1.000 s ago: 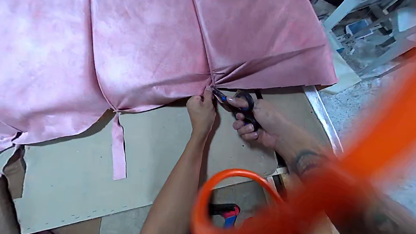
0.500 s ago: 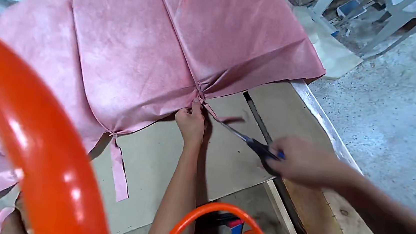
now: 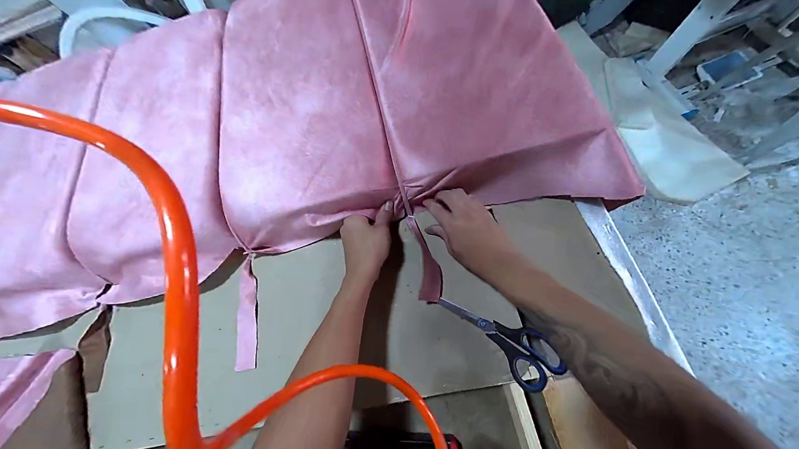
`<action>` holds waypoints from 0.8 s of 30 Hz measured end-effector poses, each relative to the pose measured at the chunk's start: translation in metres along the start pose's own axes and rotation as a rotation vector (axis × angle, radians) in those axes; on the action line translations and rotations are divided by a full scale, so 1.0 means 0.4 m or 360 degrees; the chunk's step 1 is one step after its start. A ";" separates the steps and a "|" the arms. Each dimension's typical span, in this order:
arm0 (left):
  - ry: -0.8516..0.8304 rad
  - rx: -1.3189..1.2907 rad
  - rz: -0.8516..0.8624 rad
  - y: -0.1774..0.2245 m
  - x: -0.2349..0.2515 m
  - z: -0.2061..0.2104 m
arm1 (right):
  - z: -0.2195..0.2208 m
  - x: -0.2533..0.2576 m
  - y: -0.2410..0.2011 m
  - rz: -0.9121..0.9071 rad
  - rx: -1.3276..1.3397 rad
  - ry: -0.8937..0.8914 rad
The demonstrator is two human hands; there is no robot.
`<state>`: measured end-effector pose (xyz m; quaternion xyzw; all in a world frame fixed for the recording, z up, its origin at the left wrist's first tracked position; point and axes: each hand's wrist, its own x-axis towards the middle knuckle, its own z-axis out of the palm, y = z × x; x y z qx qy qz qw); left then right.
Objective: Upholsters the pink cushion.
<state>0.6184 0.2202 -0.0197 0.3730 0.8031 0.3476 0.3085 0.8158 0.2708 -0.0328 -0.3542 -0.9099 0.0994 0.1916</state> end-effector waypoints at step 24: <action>-0.0639 -0.0665 -0.0681 0.072 0.025 -0.047 | 0.029 0.107 -0.039 0.0011 -0.0518 0.0509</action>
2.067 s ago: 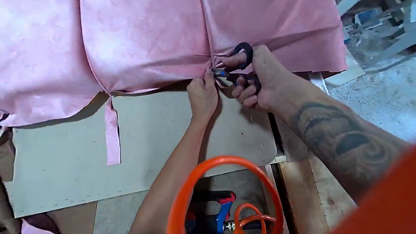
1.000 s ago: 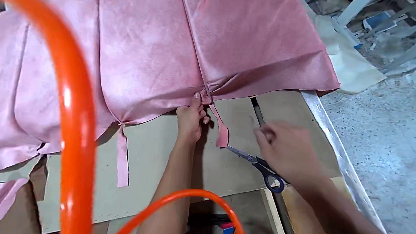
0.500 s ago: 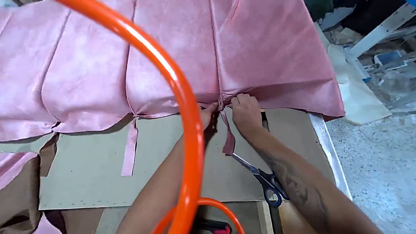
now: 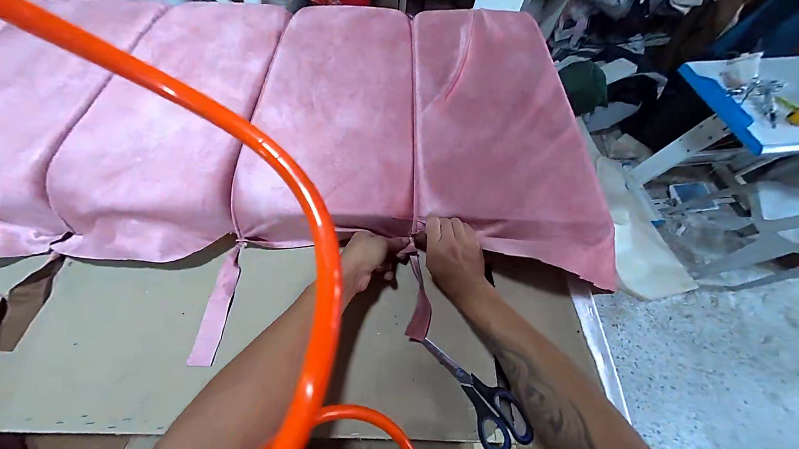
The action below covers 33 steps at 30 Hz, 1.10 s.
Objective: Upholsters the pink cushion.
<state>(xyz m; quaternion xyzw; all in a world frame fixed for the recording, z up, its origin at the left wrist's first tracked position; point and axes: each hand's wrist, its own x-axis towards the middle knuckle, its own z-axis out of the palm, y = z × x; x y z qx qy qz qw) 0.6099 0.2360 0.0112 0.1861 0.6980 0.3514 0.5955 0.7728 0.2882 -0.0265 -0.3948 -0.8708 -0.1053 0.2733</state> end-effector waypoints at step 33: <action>0.0790 0.1888 0.2132 -0.152 0.020 -0.007 | -0.061 -0.017 -0.004 0.0120 0.0262 -0.0300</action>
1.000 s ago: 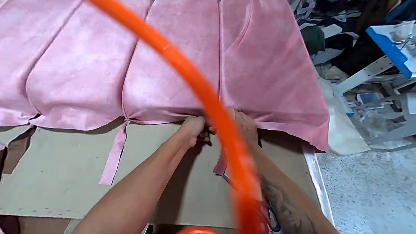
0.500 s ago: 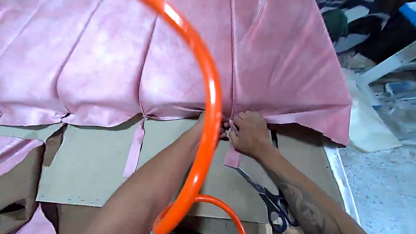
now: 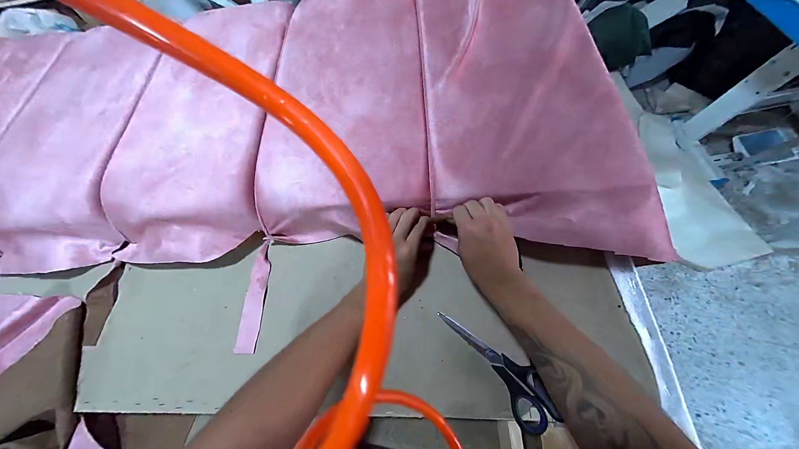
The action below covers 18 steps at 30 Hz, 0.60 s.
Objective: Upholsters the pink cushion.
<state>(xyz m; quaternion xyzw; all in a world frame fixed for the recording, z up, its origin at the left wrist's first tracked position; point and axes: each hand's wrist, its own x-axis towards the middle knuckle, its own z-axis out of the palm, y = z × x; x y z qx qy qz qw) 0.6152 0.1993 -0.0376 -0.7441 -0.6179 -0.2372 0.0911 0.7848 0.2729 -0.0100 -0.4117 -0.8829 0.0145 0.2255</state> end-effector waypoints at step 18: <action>-0.0294 -0.0021 -0.0473 0.015 0.014 0.037 | 0.091 -0.004 -0.050 0.0304 -0.0087 -0.0222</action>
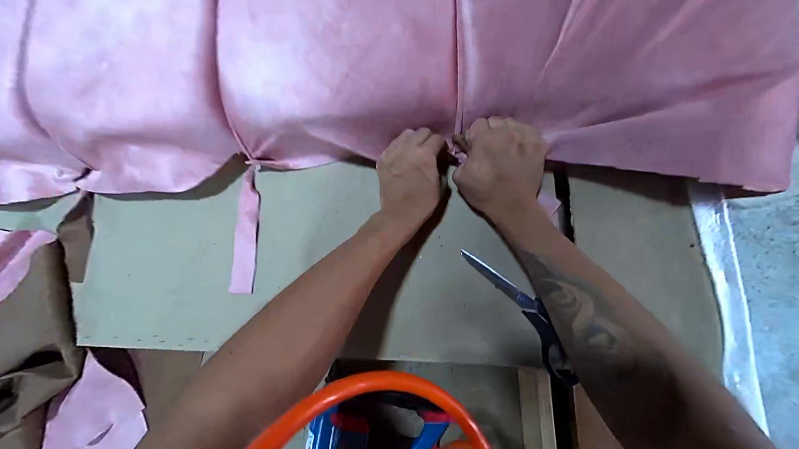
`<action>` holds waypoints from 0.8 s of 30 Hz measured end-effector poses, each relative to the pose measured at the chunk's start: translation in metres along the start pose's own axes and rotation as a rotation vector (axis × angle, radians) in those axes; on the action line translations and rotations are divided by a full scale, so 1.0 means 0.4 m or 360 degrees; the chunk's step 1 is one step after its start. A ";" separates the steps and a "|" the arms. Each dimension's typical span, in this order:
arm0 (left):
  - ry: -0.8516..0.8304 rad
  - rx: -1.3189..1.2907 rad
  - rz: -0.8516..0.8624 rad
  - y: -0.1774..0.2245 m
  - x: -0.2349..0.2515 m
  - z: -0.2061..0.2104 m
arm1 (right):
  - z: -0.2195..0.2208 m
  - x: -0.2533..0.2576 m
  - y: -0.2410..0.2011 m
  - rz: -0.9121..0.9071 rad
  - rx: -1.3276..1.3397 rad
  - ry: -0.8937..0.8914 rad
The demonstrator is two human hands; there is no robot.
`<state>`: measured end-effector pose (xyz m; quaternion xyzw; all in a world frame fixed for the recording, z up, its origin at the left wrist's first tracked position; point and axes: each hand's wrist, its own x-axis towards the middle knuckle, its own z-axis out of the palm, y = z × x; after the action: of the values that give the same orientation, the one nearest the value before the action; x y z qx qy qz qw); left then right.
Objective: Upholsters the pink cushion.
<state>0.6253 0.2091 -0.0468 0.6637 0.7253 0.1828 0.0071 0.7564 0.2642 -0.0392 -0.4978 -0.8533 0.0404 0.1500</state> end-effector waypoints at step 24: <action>-0.0068 0.0041 0.0012 0.025 0.014 -0.022 | -0.018 0.003 0.007 0.0100 0.0270 -0.0109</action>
<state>0.6321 0.2129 -0.0343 0.6701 0.7248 0.1594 0.0135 0.7602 0.2661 -0.0325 -0.5082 -0.8354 0.1340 0.1610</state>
